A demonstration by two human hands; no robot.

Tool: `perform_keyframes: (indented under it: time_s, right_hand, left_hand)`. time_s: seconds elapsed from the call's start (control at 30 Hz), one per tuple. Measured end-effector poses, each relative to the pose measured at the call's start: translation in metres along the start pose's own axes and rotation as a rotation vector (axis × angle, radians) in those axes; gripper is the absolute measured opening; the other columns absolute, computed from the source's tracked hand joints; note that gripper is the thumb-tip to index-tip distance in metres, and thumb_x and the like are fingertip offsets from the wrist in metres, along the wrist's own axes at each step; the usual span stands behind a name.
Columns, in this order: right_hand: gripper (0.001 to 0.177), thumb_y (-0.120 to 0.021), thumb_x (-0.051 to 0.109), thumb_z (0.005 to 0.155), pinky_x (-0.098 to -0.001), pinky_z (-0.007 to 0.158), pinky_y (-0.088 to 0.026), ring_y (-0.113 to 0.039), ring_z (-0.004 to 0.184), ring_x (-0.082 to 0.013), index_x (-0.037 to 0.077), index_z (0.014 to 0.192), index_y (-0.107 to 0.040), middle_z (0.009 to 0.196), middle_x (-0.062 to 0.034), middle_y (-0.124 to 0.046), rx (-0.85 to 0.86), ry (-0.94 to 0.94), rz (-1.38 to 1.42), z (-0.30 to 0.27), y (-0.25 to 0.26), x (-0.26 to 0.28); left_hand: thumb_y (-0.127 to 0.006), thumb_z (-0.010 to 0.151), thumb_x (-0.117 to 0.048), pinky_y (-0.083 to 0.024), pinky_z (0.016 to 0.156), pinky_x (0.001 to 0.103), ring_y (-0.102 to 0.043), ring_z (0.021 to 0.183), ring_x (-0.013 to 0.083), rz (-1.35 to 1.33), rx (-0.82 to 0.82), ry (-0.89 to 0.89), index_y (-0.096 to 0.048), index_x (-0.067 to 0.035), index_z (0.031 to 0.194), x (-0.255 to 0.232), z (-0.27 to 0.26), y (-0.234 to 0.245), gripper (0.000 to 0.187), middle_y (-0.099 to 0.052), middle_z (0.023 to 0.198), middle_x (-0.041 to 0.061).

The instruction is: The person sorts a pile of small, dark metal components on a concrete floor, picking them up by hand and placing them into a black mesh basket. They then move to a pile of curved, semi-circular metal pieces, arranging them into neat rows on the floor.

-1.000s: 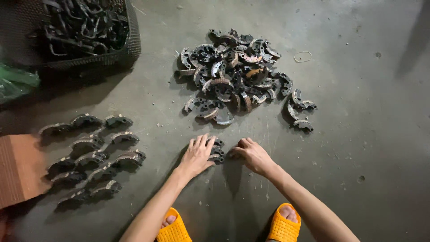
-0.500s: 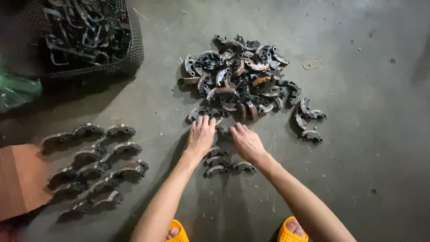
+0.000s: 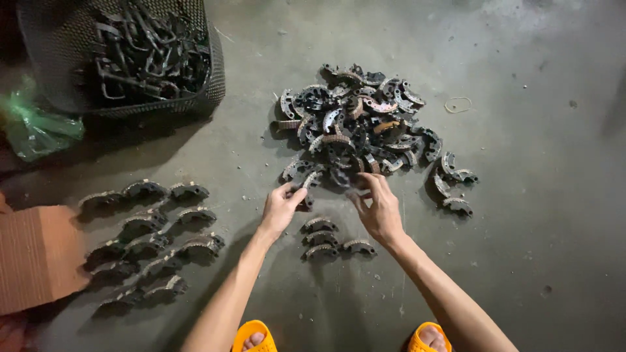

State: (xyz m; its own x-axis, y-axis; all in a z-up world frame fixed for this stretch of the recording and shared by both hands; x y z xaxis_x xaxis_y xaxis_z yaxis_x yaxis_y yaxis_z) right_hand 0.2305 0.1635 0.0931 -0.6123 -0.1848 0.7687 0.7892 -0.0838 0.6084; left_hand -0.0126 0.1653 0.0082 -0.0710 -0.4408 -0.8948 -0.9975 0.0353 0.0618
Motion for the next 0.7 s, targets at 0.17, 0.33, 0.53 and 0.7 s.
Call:
perform_keyframes:
  time_s: [0.17, 0.33, 0.53, 0.7]
  right_hand:
    - [0.065, -0.076, 0.019, 0.093, -0.0468, 0.075, -0.065, -0.071, 0.093, -0.0388, -0.003, 0.145, -0.045, 0.110, -0.0313, -0.065, 0.324, -0.473, 0.608, -0.004, -0.021, -0.014]
    - [0.029, -0.070, 0.019, 0.094, -0.0468, 0.061, -0.057, -0.076, 0.069, -0.0331, 0.008, 0.111, -0.050, 0.069, -0.0120, -0.076, 0.488, -0.371, 0.080, -0.026, -0.013, -0.050]
    - [0.040, -0.081, 0.028, 0.081, -0.0565, 0.080, -0.061, -0.064, 0.098, -0.0410, 0.021, 0.119, -0.067, 0.108, -0.0126, -0.058, 0.643, -0.145, -0.379, -0.052, -0.023, -0.065]
    - [0.058, -0.081, 0.034, 0.078, -0.0519, 0.082, -0.063, -0.058, 0.105, -0.0374, 0.018, 0.131, -0.063, 0.113, -0.0125, -0.056, 0.769, 0.079, -0.429, -0.057, -0.024, -0.044]
  left_hand:
    - [-0.066, 0.096, -0.011, -0.059, 0.090, 0.041, -0.072, 0.103, 0.0241, 0.108, 0.186, -0.152, -0.077, -0.004, 0.115, -0.076, -0.042, -0.061, 0.023, -0.078, 0.107, 0.018]
    - [-0.062, 0.101, -0.015, -0.062, 0.082, 0.036, -0.075, 0.099, 0.0289, 0.345, 0.275, -0.246, -0.075, -0.004, 0.119, -0.081, -0.049, -0.070, 0.025, -0.078, 0.107, 0.016]
    - [-0.066, 0.098, -0.019, -0.058, 0.091, 0.043, -0.072, 0.106, 0.0354, 0.677, 0.282, -0.317, -0.071, 0.000, 0.121, -0.013, -0.036, -0.054, 0.031, -0.073, 0.109, 0.019]
    - [-0.064, 0.101, -0.017, -0.059, 0.086, 0.045, -0.072, 0.098, 0.0354, 0.668, -0.003, -0.266, -0.070, 0.001, 0.119, 0.023, -0.003, 0.001, 0.026, -0.072, 0.104, 0.019]
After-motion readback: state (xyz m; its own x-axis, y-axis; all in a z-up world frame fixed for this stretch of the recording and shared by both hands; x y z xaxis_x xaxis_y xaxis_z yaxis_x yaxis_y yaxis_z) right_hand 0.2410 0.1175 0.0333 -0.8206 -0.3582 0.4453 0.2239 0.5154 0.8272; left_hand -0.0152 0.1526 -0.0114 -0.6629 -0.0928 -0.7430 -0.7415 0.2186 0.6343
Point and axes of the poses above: each hand's wrist, its own z-axis towards the middle knuckle, its own y-axis out of the back of the hand, x = y × z, the point moved 8 cm from there along z, towards the middle knuckle
